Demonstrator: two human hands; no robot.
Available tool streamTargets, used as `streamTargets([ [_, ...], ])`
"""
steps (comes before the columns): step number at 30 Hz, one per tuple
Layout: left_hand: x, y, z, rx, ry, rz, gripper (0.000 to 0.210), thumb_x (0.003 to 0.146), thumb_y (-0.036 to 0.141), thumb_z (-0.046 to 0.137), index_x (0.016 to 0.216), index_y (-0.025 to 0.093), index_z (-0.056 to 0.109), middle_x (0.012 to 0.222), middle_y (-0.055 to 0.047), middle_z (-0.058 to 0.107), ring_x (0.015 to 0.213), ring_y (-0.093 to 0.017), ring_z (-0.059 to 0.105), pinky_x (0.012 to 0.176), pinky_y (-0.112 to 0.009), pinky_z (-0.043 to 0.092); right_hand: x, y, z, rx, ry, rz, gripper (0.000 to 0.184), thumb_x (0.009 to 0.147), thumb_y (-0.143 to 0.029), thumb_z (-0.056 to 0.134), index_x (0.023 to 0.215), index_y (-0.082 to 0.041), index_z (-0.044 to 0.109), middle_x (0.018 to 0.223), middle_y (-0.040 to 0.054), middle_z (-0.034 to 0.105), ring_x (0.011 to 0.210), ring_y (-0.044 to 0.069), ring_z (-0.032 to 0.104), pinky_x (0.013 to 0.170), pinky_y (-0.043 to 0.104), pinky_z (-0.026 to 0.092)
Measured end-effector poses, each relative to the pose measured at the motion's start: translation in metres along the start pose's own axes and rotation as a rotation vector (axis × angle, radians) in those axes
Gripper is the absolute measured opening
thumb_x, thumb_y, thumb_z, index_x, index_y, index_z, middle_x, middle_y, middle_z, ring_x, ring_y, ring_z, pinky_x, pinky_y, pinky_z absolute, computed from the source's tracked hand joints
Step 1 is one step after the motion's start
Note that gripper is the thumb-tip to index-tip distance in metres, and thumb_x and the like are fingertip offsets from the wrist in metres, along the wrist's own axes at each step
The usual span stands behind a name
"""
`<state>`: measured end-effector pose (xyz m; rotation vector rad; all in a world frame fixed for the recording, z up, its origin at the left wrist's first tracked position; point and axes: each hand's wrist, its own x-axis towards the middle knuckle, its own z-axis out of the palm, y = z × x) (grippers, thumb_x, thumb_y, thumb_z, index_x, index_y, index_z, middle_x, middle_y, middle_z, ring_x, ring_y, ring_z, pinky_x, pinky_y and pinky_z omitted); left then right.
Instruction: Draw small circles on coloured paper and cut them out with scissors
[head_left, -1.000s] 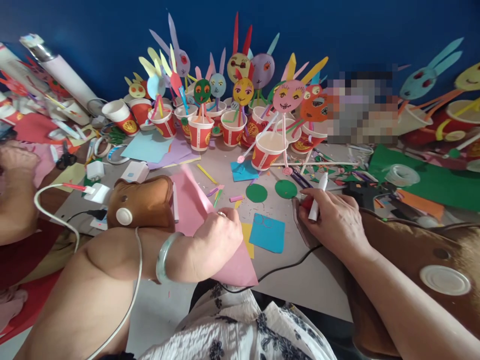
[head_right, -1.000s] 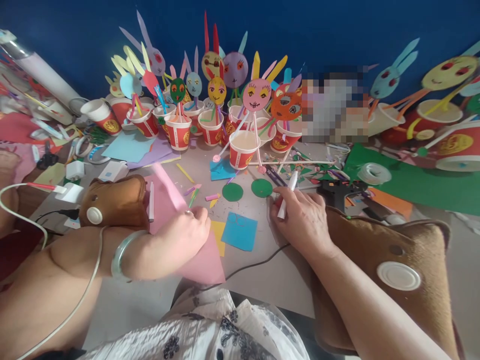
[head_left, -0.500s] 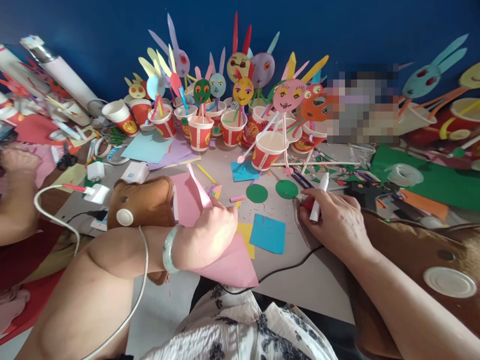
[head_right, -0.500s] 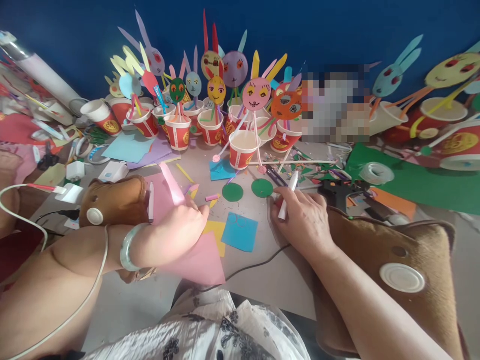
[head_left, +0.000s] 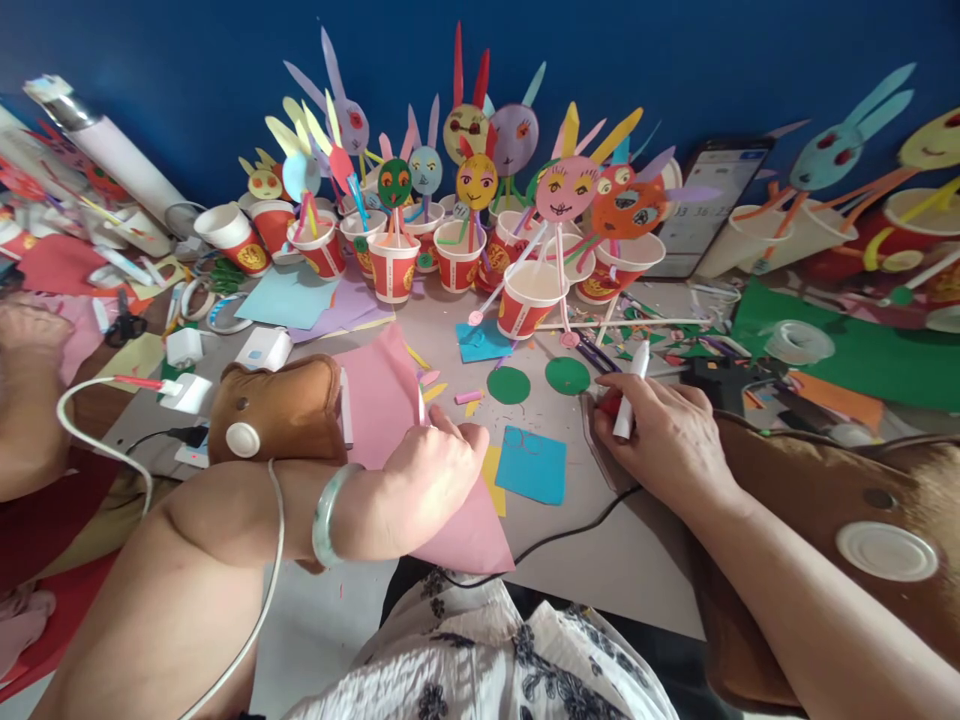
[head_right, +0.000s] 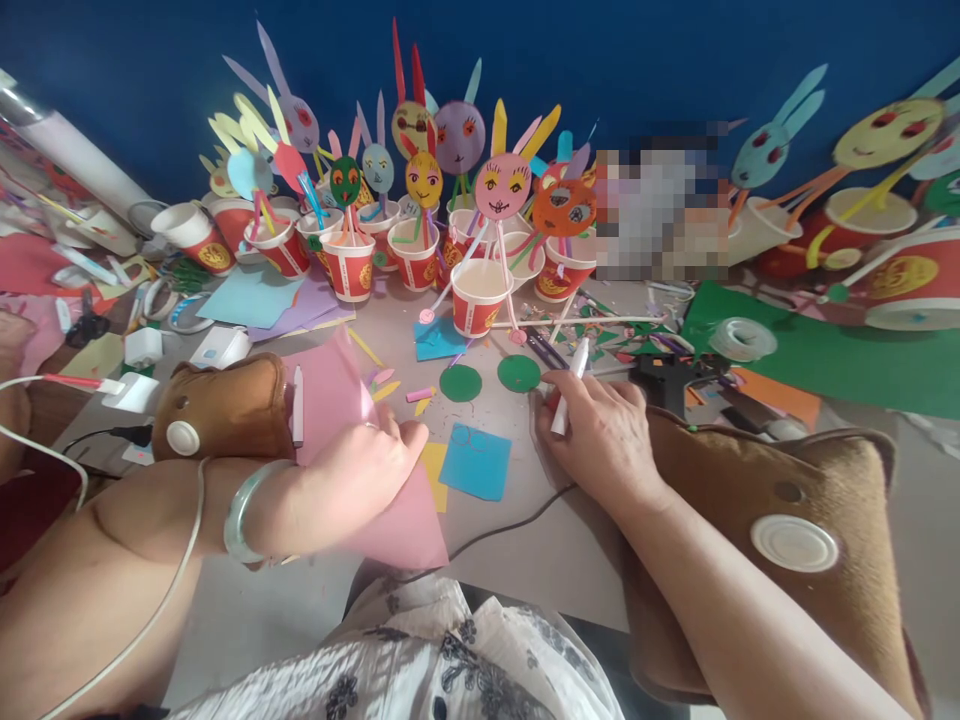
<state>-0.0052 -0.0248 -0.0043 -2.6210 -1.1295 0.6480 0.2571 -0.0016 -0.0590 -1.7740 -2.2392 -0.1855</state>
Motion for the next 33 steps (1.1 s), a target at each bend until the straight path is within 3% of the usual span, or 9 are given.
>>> streamTargets([
  [4,-0.001,0.003,-0.008,0.013,-0.069,0.049,0.055,0.083,0.002,0.047,0.138,-0.003,0.048,0.117,-0.033,0.065,0.086,-0.028,0.073,0.047,-0.023,0.049,0.0,0.0,0.0,0.007,-0.002,-0.001,0.024,0.085,-0.024,0.055,0.107,-0.018,0.061,0.08,0.0074,0.072,0.077,0.026,0.067,0.083,0.037,0.036],
  [7,0.0,0.003,-0.005,0.031,-0.029,0.055,0.048,0.082,-0.001,0.047,0.128,-0.004,0.058,0.12,-0.031,0.064,0.091,-0.026,0.071,0.049,-0.022,0.049,0.0,0.0,-0.001,0.002,-0.01,0.002,0.024,0.086,-0.023,0.054,0.108,-0.017,0.062,0.08,0.0078,0.072,0.077,0.025,0.067,0.084,0.037,0.035],
  [10,-0.001,0.004,0.005,0.031,0.033,0.041,0.041,0.078,-0.004,0.047,0.115,-0.004,0.065,0.111,-0.026,0.065,0.078,-0.019,0.068,0.047,-0.02,0.044,0.0,-0.001,-0.001,-0.005,-0.005,0.001,0.024,0.086,-0.024,0.054,0.107,-0.017,0.062,0.079,0.0064,0.071,0.076,0.025,0.067,0.083,0.037,0.036],
  [14,-0.001,0.006,0.018,0.1,0.173,0.043,0.044,0.075,-0.005,0.045,0.114,-0.005,0.064,0.095,-0.019,0.063,0.069,-0.016,0.064,0.044,-0.019,0.038,-0.001,0.0,0.001,0.001,0.017,-0.006,0.026,0.085,-0.025,0.054,0.109,-0.018,0.062,0.079,0.0052,0.071,0.077,0.025,0.067,0.082,0.037,0.036],
  [19,-0.001,0.004,0.021,0.153,0.231,0.031,0.044,0.077,-0.005,0.042,0.115,-0.006,0.063,0.09,-0.016,0.062,0.061,-0.012,0.06,0.043,-0.019,0.036,-0.001,-0.001,0.001,0.004,0.006,0.0,0.027,0.085,-0.026,0.052,0.109,-0.019,0.061,0.08,0.006,0.07,0.077,0.026,0.066,0.08,0.038,0.037],
  [24,-0.002,0.003,0.025,0.145,0.222,0.042,0.042,0.077,-0.004,0.042,0.112,-0.006,0.065,0.111,-0.026,0.062,0.057,-0.011,0.059,0.043,-0.021,0.034,-0.001,-0.001,-0.001,0.019,-0.006,0.009,0.027,0.085,-0.025,0.053,0.11,-0.019,0.061,0.083,0.0072,0.07,0.078,0.027,0.066,0.08,0.039,0.038],
  [27,-0.002,0.003,0.029,0.089,0.201,0.034,0.033,0.077,-0.002,0.043,0.098,-0.002,0.069,0.107,-0.024,0.063,0.057,-0.011,0.058,0.044,-0.021,0.034,-0.001,-0.002,-0.001,0.018,-0.012,0.011,0.027,0.085,-0.025,0.053,0.11,-0.019,0.061,0.083,0.0072,0.071,0.078,0.026,0.066,0.08,0.039,0.038],
  [33,0.0,0.004,0.032,0.068,0.173,0.003,0.028,0.075,0.0,0.044,0.09,0.0,0.068,0.096,-0.018,0.062,0.053,-0.01,0.052,0.047,-0.023,0.033,0.0,-0.002,-0.002,0.002,-0.02,0.015,0.026,0.085,-0.026,0.052,0.109,-0.019,0.061,0.082,0.0067,0.07,0.076,0.025,0.065,0.08,0.038,0.038],
])
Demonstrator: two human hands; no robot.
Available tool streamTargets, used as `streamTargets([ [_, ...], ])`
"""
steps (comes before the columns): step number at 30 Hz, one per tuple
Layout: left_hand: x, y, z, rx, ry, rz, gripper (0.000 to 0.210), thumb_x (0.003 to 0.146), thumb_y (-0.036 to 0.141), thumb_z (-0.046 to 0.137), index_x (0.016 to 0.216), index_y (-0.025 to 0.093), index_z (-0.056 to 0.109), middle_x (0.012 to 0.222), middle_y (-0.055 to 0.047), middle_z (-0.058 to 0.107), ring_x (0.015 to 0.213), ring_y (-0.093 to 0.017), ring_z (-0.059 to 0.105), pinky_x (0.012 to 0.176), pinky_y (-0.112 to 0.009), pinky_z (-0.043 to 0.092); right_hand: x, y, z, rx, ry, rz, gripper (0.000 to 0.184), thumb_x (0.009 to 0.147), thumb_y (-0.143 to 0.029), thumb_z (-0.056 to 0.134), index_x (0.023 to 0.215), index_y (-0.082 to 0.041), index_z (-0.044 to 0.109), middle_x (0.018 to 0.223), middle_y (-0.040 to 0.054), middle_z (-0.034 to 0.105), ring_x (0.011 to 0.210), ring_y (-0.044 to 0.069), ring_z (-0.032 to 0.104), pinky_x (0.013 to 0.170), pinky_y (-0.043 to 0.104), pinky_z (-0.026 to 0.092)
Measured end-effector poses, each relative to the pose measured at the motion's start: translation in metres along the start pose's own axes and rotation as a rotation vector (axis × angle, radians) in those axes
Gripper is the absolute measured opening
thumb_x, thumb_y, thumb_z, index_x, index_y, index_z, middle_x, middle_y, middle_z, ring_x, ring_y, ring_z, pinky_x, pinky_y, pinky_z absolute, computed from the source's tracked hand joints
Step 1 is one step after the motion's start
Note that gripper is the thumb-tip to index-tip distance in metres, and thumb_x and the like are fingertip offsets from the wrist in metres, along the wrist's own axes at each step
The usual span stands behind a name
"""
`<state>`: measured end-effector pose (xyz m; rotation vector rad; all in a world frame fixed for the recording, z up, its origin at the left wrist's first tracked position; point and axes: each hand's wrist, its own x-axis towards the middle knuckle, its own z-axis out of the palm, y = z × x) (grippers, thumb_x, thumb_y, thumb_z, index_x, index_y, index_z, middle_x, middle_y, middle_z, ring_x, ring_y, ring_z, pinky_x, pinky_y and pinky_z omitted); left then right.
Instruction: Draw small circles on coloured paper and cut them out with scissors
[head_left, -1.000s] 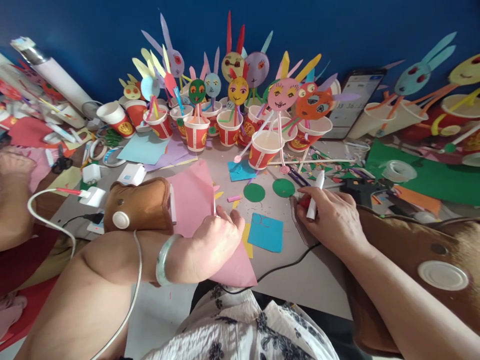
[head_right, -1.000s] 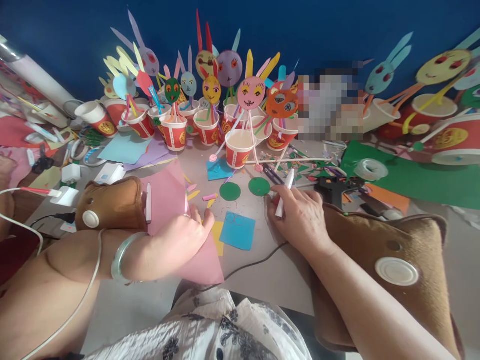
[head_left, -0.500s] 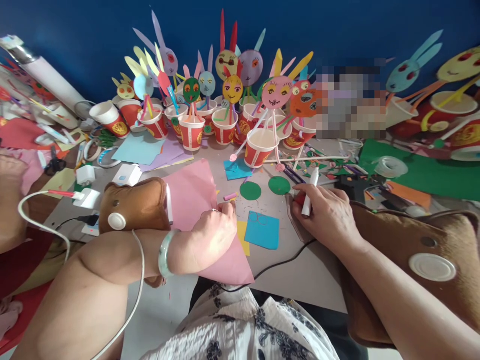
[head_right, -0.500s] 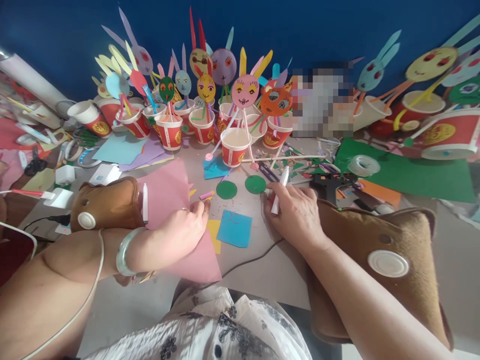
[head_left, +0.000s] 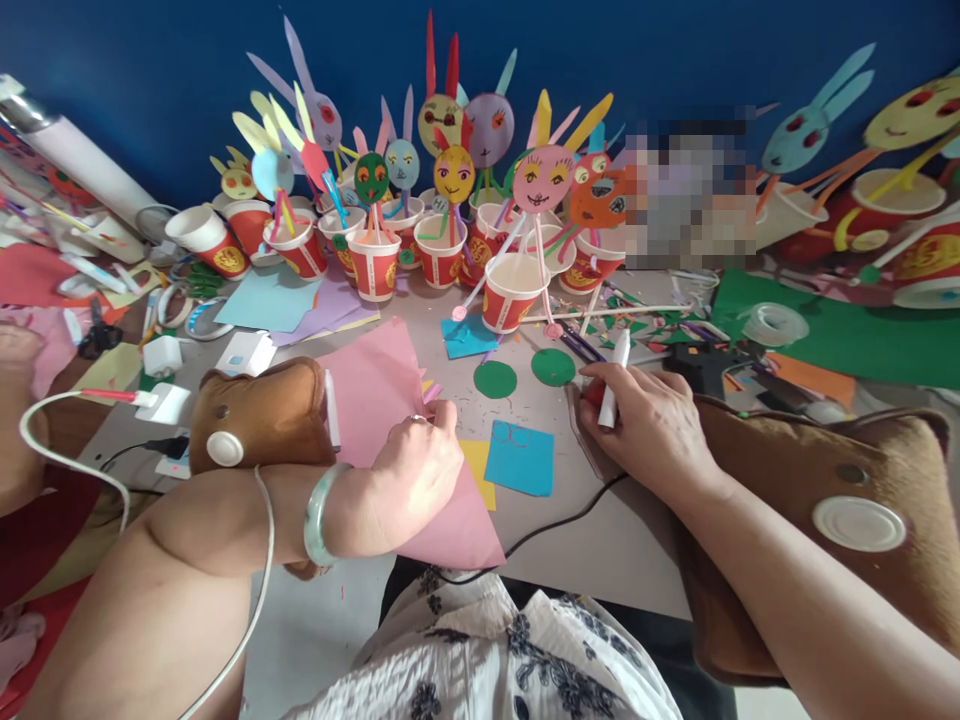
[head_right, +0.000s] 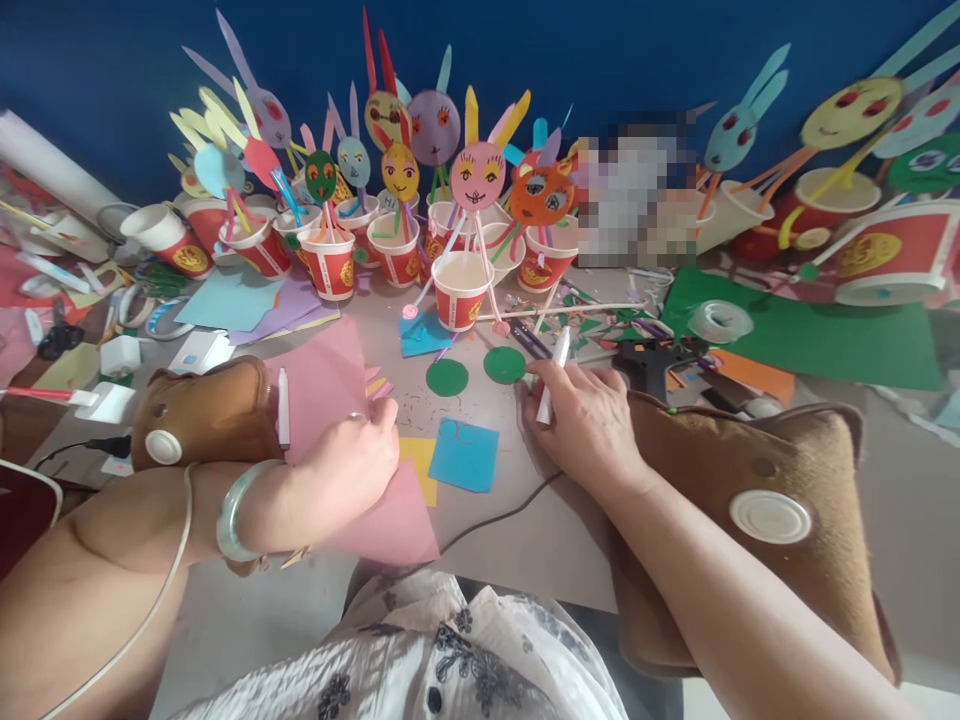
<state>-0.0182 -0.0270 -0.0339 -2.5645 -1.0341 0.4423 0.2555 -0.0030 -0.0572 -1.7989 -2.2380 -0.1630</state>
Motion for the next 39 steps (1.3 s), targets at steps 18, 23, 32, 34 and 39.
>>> streamTargets([
  [18,0.008,0.001,-0.019,-0.197,0.172,0.316,0.021,0.08,-0.002,0.04,0.084,0.015,0.051,0.08,-0.006,0.049,0.076,-0.021,0.056,0.059,-0.031,0.043,0.0,-0.001,-0.002,0.001,-0.01,0.013,0.027,0.085,-0.026,0.052,0.11,-0.02,0.061,0.086,0.0081,0.074,0.079,0.027,0.067,0.079,0.036,0.038],
  [23,0.008,-0.003,-0.015,-0.186,0.106,0.234,0.023,0.088,0.001,0.034,0.091,0.014,0.051,0.087,-0.008,0.053,0.083,-0.023,0.055,0.071,-0.038,0.045,0.0,-0.002,-0.003,0.013,-0.017,0.01,0.028,0.085,-0.026,0.051,0.111,-0.02,0.061,0.087,0.0084,0.074,0.08,0.027,0.067,0.078,0.037,0.038],
  [32,0.009,0.0,-0.01,-0.132,0.171,0.167,0.022,0.081,-0.004,0.038,0.087,0.014,0.049,0.078,-0.007,0.053,0.07,-0.021,0.056,0.055,-0.03,0.038,0.0,0.0,-0.002,0.022,-0.005,0.004,0.028,0.085,-0.025,0.053,0.111,-0.018,0.06,0.087,0.0091,0.073,0.08,0.027,0.067,0.077,0.037,0.039],
  [34,0.01,0.001,-0.007,-0.109,0.189,0.131,0.022,0.076,-0.005,0.041,0.082,0.015,0.048,0.072,-0.006,0.052,0.064,-0.02,0.055,0.051,-0.029,0.035,-0.001,0.001,0.0,0.028,0.013,-0.004,0.027,0.084,-0.024,0.053,0.11,-0.018,0.06,0.086,0.0087,0.073,0.079,0.027,0.067,0.076,0.037,0.039],
  [39,0.009,0.003,-0.005,-0.126,0.263,0.161,0.023,0.069,-0.006,0.044,0.076,0.016,0.047,0.065,-0.004,0.049,0.057,-0.019,0.054,0.048,-0.028,0.034,-0.001,0.003,0.002,0.061,0.061,-0.021,0.025,0.085,-0.025,0.054,0.109,-0.019,0.059,0.085,0.0082,0.073,0.078,0.028,0.067,0.075,0.038,0.041],
])
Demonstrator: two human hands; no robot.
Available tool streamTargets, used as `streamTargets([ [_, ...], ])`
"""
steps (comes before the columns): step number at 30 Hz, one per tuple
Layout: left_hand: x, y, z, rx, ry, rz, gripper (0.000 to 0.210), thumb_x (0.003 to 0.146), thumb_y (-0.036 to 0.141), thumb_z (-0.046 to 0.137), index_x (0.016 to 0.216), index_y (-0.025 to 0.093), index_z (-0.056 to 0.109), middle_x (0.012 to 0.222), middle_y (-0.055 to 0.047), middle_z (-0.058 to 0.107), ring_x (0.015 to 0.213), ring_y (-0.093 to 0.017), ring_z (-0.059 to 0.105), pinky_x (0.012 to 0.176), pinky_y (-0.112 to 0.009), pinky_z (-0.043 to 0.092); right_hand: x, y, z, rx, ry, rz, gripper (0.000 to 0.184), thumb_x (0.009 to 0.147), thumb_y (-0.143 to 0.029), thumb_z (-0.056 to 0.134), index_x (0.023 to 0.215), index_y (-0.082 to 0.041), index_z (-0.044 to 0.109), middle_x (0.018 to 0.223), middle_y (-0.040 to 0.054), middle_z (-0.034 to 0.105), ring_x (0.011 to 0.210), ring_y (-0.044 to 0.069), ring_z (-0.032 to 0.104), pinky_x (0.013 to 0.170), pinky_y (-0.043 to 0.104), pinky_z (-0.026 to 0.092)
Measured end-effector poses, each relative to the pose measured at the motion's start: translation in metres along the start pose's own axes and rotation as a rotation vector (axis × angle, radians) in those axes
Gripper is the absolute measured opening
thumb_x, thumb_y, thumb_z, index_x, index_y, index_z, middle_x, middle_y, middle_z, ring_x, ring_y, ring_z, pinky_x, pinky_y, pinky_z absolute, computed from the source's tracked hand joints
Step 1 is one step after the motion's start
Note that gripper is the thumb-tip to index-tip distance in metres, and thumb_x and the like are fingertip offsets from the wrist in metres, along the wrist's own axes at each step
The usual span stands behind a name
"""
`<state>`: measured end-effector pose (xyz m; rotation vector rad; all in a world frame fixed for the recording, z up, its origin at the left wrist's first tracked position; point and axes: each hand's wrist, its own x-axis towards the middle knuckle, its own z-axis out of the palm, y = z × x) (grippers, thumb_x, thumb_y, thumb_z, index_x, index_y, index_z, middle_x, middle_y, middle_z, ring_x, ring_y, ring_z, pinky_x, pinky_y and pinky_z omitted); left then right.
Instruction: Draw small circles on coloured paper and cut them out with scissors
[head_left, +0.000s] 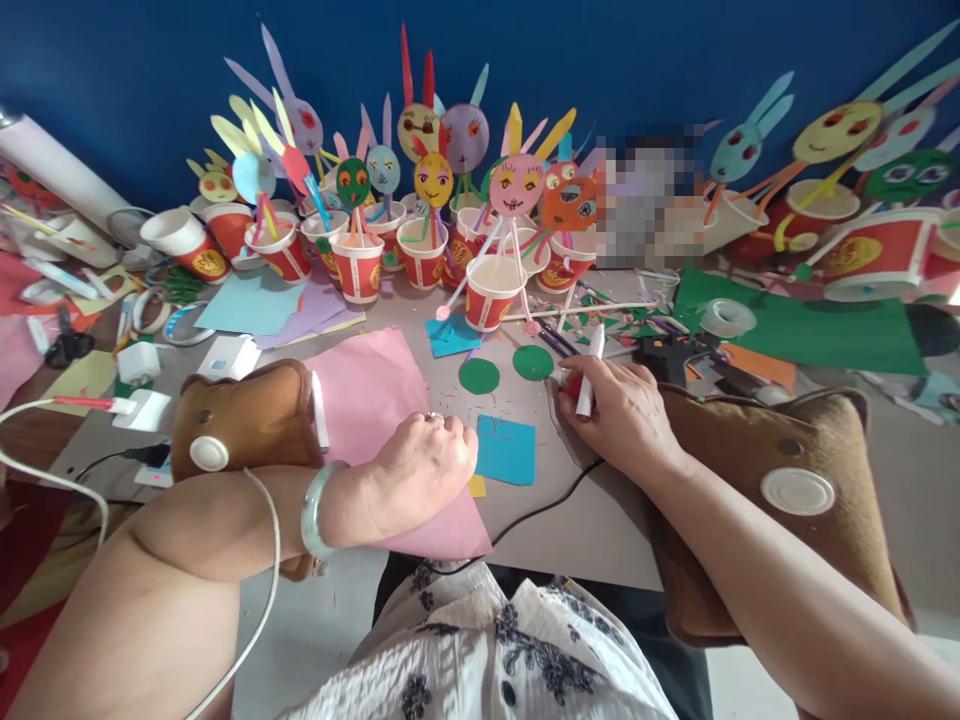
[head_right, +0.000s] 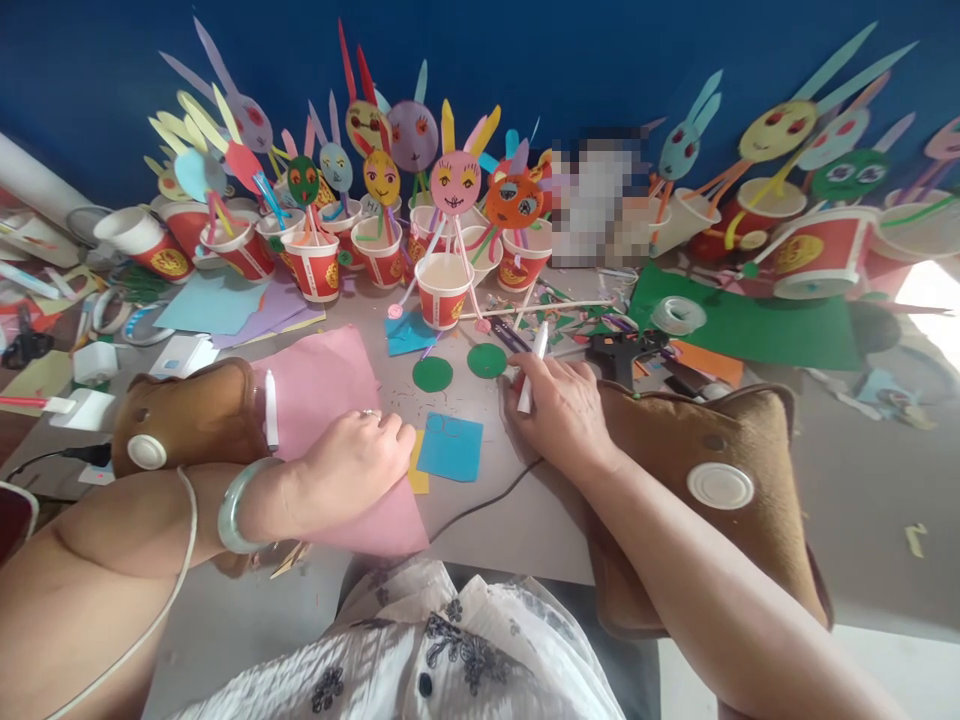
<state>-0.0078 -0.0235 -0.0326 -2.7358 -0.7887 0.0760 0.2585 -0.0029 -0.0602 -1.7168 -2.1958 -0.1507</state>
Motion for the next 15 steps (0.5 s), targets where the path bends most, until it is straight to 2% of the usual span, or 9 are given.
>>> streamTargets([
  [6,0.002,0.0,-0.011,-0.129,0.101,0.208,0.016,0.079,0.001,0.045,0.077,0.017,0.047,0.073,-0.004,0.05,0.055,-0.015,0.052,0.044,-0.028,0.032,-0.001,0.0,0.001,0.068,0.051,0.018,0.026,0.083,-0.023,0.056,0.108,-0.021,0.058,0.085,0.007,0.074,0.081,0.029,0.069,0.077,0.04,0.043],
  [12,0.001,0.0,-0.008,-0.176,-0.004,0.352,0.014,0.083,0.004,0.043,0.082,0.014,0.053,0.09,-0.01,0.058,0.054,-0.014,0.05,0.043,-0.029,0.033,-0.002,0.002,0.002,0.156,0.12,0.024,0.029,0.082,-0.025,0.06,0.11,-0.022,0.057,0.086,0.0065,0.074,0.081,0.028,0.07,0.08,0.042,0.048],
  [15,-0.001,0.0,-0.007,-0.165,-0.059,0.375,0.016,0.083,0.002,0.042,0.082,0.013,0.054,0.085,-0.009,0.057,0.059,-0.015,0.053,0.042,-0.028,0.031,-0.003,0.002,0.001,0.189,0.148,0.042,0.026,0.084,-0.027,0.062,0.109,-0.023,0.057,0.085,0.0059,0.074,0.08,0.028,0.07,0.079,0.041,0.05],
])
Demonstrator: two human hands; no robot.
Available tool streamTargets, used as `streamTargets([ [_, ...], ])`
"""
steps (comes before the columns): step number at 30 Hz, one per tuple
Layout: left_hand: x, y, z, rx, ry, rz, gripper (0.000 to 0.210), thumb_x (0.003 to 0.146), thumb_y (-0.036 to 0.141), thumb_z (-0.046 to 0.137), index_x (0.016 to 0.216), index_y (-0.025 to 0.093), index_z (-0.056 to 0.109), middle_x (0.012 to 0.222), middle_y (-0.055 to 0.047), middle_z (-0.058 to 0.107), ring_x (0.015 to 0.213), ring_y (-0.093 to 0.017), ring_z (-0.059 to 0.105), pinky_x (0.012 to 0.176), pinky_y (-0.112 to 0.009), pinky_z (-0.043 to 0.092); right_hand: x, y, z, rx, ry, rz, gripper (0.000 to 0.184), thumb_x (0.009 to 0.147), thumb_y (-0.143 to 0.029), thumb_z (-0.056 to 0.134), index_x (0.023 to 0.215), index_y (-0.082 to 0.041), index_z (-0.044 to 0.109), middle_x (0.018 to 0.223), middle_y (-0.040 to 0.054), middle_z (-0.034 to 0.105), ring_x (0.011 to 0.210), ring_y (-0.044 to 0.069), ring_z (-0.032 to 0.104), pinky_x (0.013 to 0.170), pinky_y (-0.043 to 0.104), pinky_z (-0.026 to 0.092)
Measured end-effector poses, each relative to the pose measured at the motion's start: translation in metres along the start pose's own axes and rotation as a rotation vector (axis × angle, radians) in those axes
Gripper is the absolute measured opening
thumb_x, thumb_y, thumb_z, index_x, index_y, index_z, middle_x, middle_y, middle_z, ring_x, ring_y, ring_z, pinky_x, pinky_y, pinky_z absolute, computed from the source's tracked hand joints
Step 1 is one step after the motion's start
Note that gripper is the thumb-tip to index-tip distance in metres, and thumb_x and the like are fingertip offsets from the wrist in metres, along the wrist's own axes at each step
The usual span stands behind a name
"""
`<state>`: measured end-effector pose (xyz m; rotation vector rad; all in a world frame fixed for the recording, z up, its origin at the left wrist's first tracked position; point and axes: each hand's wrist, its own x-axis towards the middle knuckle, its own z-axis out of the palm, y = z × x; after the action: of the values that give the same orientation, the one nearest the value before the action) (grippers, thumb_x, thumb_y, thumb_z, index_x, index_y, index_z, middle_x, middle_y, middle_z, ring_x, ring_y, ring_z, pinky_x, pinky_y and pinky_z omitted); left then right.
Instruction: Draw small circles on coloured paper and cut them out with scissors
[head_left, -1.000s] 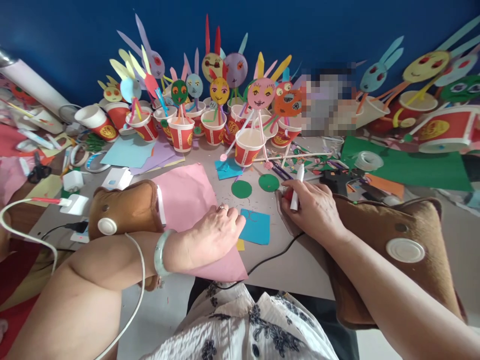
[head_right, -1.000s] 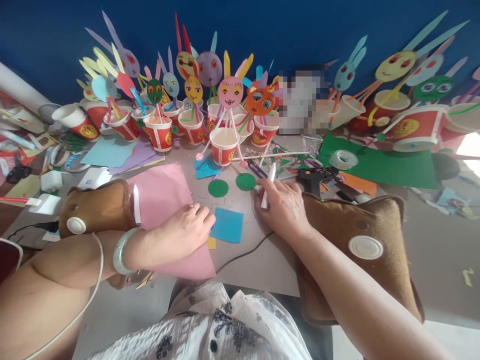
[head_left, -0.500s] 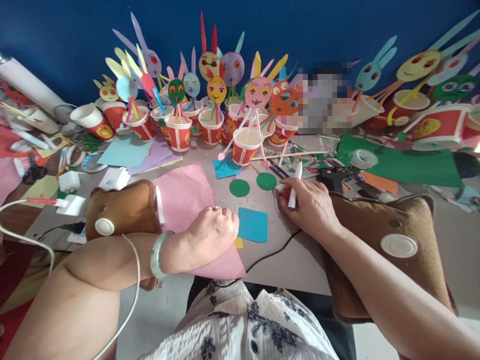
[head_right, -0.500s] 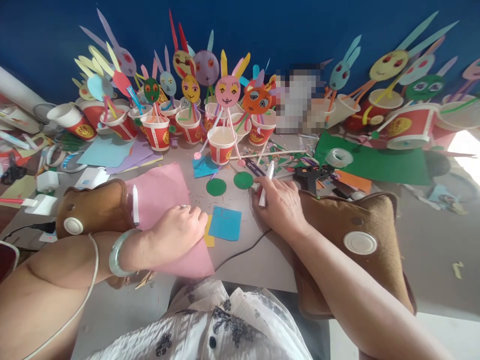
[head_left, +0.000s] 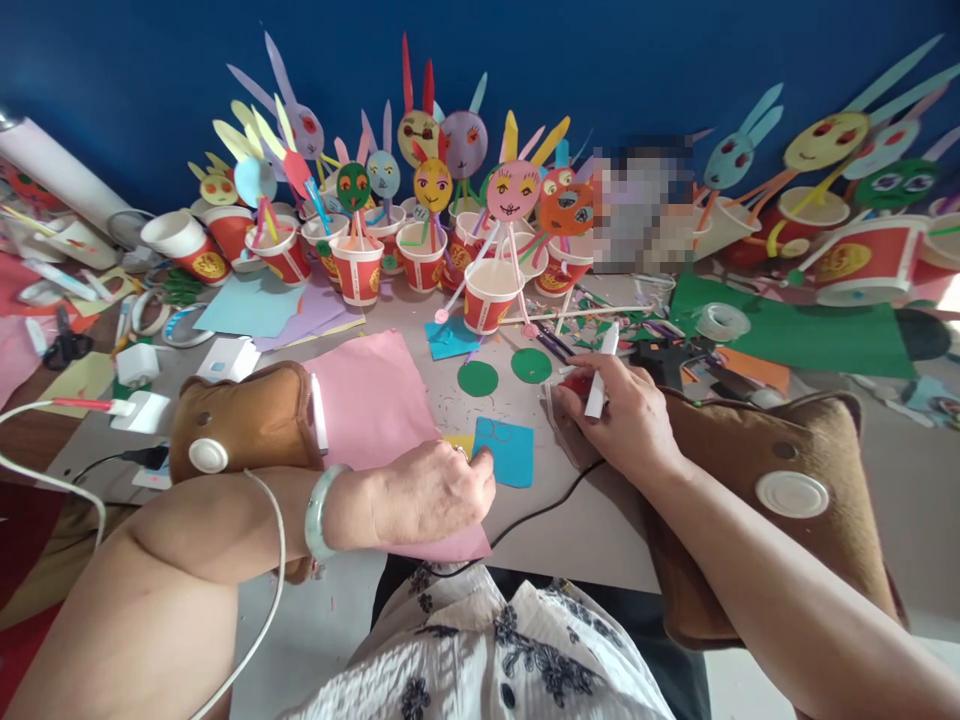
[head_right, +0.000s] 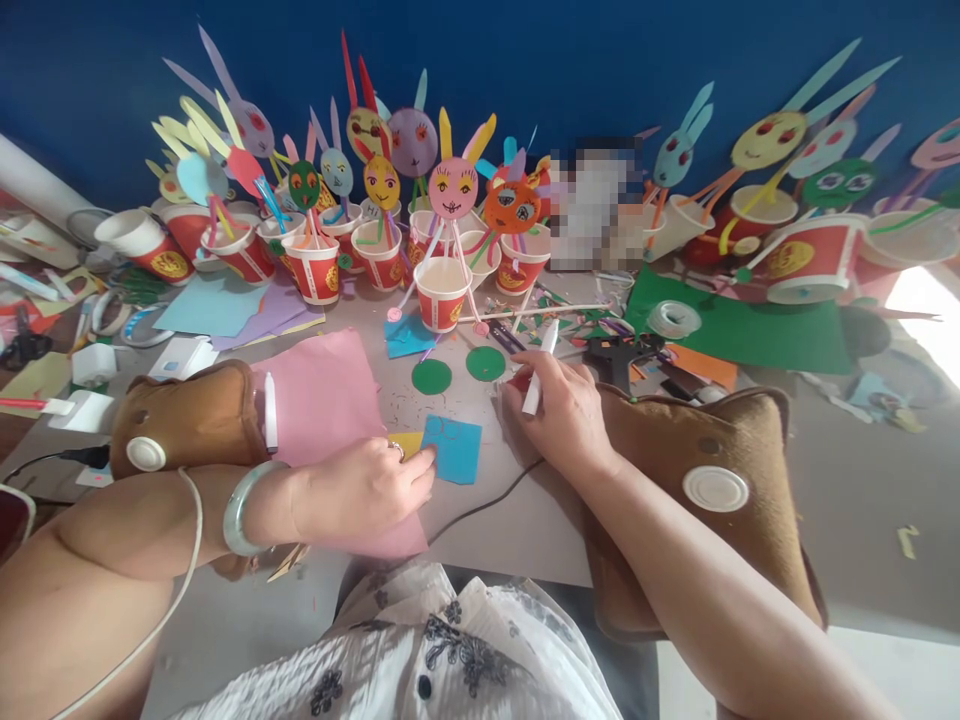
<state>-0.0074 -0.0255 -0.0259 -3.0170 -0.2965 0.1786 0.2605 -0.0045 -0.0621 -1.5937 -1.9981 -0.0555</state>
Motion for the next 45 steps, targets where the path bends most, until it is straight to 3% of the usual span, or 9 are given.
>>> streamTargets([
  [9,0.0,0.0002,-0.0011,0.031,-0.059,-0.021,0.02,0.083,-0.001,0.041,0.084,0.013,0.055,0.084,-0.011,0.058,0.068,-0.017,0.056,0.041,-0.027,0.029,-0.0012,-0.0025,-0.0013,0.071,0.055,0.026,0.027,0.083,-0.026,0.064,0.109,-0.024,0.058,0.095,0.0073,0.074,0.085,0.028,0.071,0.076,0.04,0.055],
  [19,-0.0011,-0.0026,-0.0013,0.069,-0.008,-0.017,0.024,0.078,-0.005,0.041,0.084,0.014,0.054,0.082,-0.008,0.052,0.067,-0.017,0.052,0.043,-0.029,0.027,0.0001,-0.0053,-0.0007,0.132,0.069,-0.024,0.024,0.081,-0.018,0.06,0.104,-0.023,0.059,0.093,0.0065,0.072,0.083,0.024,0.07,0.076,0.037,0.056],
  [24,-0.0004,-0.0031,-0.0008,0.056,-0.011,-0.009,0.023,0.078,-0.005,0.04,0.081,0.014,0.052,0.082,-0.007,0.051,0.065,-0.016,0.05,0.044,-0.029,0.028,-0.0014,-0.0061,0.0002,0.145,0.069,-0.038,0.022,0.085,-0.026,0.064,0.106,-0.024,0.058,0.09,0.0055,0.072,0.078,0.023,0.07,0.074,0.035,0.056],
  [38,-0.001,-0.0002,-0.0035,0.073,-0.028,-0.067,0.025,0.081,-0.004,0.038,0.093,0.011,0.053,0.084,-0.011,0.058,0.066,-0.018,0.057,0.044,-0.028,0.033,-0.0005,-0.0077,-0.0021,0.131,-0.036,-0.04,0.028,0.082,-0.024,0.06,0.11,-0.024,0.057,0.093,0.0069,0.074,0.081,0.025,0.071,0.073,0.037,0.056],
  [45,0.0004,0.0002,0.0041,0.088,-0.041,-0.059,0.027,0.08,-0.004,0.04,0.097,0.011,0.054,0.087,-0.012,0.06,0.072,-0.02,0.06,0.046,-0.029,0.037,-0.0005,-0.0073,-0.0013,0.134,-0.049,-0.054,0.025,0.085,-0.026,0.06,0.109,-0.022,0.056,0.09,0.0063,0.075,0.083,0.025,0.072,0.075,0.037,0.056],
])
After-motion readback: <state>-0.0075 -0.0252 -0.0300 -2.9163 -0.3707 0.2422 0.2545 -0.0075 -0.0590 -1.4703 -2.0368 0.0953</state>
